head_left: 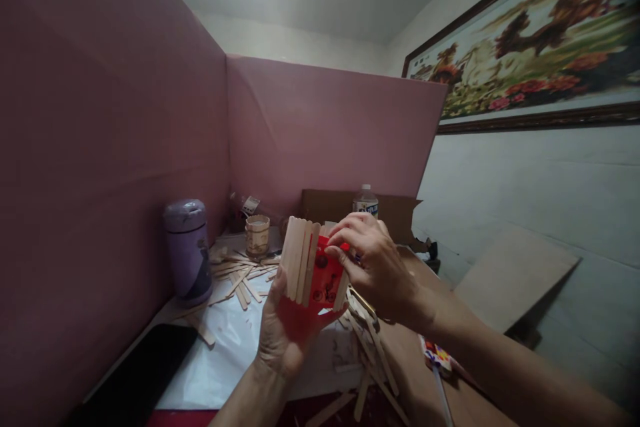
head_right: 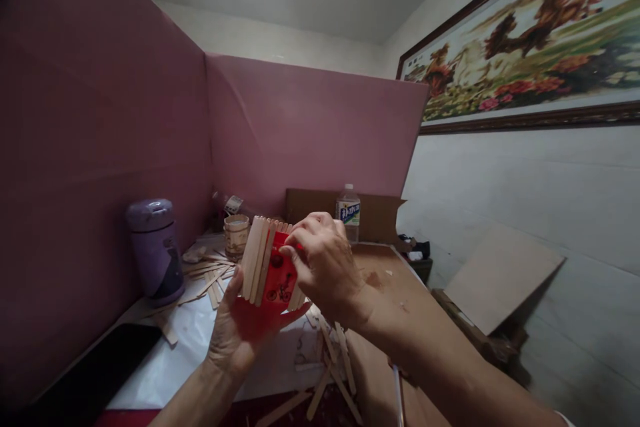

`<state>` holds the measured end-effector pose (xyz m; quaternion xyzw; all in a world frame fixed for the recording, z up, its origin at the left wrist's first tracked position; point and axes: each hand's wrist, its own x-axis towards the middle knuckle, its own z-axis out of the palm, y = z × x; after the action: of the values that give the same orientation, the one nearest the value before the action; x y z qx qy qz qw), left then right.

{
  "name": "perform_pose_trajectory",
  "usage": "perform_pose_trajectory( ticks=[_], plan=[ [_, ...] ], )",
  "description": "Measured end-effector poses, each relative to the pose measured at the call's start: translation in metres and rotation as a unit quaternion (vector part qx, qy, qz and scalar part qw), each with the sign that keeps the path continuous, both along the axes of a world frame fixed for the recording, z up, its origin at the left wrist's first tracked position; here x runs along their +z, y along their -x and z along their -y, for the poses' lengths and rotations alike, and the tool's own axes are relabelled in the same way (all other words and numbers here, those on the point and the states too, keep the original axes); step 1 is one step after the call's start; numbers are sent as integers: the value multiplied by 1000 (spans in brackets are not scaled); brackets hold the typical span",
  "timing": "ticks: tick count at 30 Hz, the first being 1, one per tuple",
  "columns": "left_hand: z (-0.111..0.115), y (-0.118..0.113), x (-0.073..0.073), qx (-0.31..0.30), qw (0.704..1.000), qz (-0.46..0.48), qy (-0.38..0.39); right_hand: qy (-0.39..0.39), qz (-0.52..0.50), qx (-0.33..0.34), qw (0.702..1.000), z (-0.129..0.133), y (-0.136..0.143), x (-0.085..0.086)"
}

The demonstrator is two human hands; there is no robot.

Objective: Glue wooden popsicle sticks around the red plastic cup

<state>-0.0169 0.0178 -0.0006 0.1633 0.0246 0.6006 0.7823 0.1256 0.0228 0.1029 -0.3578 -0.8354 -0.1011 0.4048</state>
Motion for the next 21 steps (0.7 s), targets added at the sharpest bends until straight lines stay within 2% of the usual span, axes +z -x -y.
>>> perform_pose_trajectory(
  ticks=[4,8,14,21],
  plan=[
    [4,-1,3,-4,1000,-26,-13,71,-74,64,993,-9,-9,-3],
    [7,-2,8,-10,1000,-13,-14,92,-111,103,984,-13,-16,-5],
    [7,-5,11,24,1000,-10,-9,58,-102,87,989,-5,-17,-8],
    [6,-5,8,51,998,-26,-14,41,-87,57,994,0,-11,-6]
  ],
)
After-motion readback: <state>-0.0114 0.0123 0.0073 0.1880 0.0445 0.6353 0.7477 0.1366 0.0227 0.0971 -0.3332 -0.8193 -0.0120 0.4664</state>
